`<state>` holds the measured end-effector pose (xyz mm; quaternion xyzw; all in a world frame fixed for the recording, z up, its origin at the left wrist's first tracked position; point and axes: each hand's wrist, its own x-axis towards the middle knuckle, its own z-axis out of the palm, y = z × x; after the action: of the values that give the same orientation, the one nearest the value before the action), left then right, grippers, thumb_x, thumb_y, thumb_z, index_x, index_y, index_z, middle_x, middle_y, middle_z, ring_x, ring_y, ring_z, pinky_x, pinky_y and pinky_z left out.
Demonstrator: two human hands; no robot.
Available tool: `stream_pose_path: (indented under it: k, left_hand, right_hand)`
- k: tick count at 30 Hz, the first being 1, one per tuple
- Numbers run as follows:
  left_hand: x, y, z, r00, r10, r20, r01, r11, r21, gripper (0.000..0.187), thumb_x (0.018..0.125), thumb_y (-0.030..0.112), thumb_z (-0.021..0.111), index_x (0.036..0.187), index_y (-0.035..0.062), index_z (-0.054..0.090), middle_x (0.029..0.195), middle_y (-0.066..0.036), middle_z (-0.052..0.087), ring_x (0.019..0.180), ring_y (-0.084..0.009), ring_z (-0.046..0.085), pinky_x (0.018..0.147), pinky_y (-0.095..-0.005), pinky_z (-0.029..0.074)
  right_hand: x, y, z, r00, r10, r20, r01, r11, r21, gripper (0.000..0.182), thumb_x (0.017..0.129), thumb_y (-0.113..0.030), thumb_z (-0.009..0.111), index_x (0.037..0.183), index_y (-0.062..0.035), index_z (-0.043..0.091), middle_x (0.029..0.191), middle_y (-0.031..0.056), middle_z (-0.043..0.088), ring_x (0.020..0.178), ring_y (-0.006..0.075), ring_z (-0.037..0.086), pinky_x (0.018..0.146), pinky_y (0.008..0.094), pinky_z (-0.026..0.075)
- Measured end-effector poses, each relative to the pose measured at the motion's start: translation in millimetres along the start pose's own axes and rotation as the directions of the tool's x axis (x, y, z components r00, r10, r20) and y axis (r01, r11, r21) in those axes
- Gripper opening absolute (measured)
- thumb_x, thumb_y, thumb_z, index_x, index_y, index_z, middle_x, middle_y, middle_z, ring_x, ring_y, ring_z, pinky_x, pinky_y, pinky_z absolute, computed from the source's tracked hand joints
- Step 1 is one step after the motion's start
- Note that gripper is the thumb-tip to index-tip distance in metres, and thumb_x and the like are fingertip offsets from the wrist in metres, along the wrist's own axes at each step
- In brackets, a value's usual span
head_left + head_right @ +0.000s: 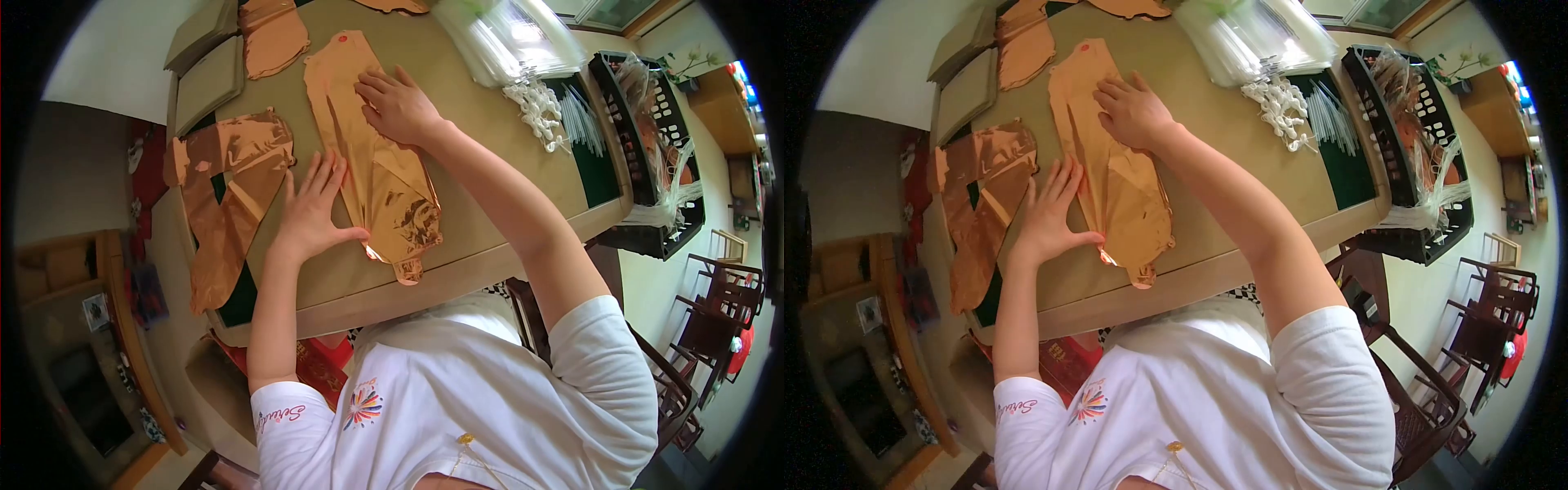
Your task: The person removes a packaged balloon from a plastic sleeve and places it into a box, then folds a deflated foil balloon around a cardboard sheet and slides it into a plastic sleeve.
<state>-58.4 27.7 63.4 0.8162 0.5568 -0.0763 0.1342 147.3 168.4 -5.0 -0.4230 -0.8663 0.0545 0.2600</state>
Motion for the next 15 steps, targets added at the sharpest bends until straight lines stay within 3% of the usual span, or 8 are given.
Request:
stream_pose_path:
  k: [10,15]
  left_hand:
    - [-18,8,-7,0.995,-0.007,0.097,0.01,1.0,-0.022,0.128,0.052,0.063,0.081,0.153,0.0175,0.016,0.16,-0.007,0.008,0.147,-0.0256,0.008,0.117,-0.0574,0.009]
    - [-27,-2,-7,0.994,0.042,0.106,-0.019,0.978,-0.209,0.108,0.065,0.051,0.08,0.151,0.0155,0.025,0.158,-0.012,0.018,0.146,-0.0279,0.013,0.116,-0.0578,0.011]
  right_hand:
    - [0,1,3,1.0,-0.009,-0.018,0.009,1.0,-0.021,0.039,0.094,-0.028,0.049,0.126,-0.0062,0.054,0.137,0.0089,0.051,0.133,0.0227,0.041,0.113,0.0504,0.027]
    - [0,2,3,0.999,-0.018,-0.03,0.017,1.0,-0.022,0.038,0.094,-0.027,0.048,0.126,-0.0068,0.054,0.136,0.0103,0.052,0.13,0.0237,0.044,0.112,0.0507,0.028]
